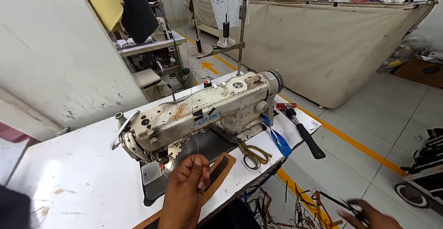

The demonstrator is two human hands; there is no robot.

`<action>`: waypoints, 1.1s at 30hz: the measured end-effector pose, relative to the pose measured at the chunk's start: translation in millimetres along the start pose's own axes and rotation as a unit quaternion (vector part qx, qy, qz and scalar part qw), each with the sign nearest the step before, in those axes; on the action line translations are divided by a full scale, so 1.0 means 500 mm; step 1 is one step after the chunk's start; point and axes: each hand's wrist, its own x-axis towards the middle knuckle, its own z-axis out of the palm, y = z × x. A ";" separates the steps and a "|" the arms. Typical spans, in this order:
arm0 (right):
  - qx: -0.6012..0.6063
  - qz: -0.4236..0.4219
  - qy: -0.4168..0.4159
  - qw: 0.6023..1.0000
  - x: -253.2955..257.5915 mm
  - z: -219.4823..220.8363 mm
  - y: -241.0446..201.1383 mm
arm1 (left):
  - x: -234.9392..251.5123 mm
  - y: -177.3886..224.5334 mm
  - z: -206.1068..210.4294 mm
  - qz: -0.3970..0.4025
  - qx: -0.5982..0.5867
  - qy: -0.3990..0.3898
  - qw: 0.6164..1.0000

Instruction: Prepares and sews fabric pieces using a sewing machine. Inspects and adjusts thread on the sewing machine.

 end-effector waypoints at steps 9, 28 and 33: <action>-0.059 -0.302 0.124 0.943 0.277 0.054 -0.413 | -0.020 0.025 -0.009 0.002 -0.017 0.008 1.000; 0.525 -0.288 -0.322 0.733 -0.003 0.148 -0.674 | -0.030 0.029 -0.044 -0.007 -0.050 -0.021 0.998; 0.526 -0.277 -0.310 0.742 -0.004 0.152 -0.677 | -0.030 0.027 -0.047 0.002 -0.044 -0.034 0.998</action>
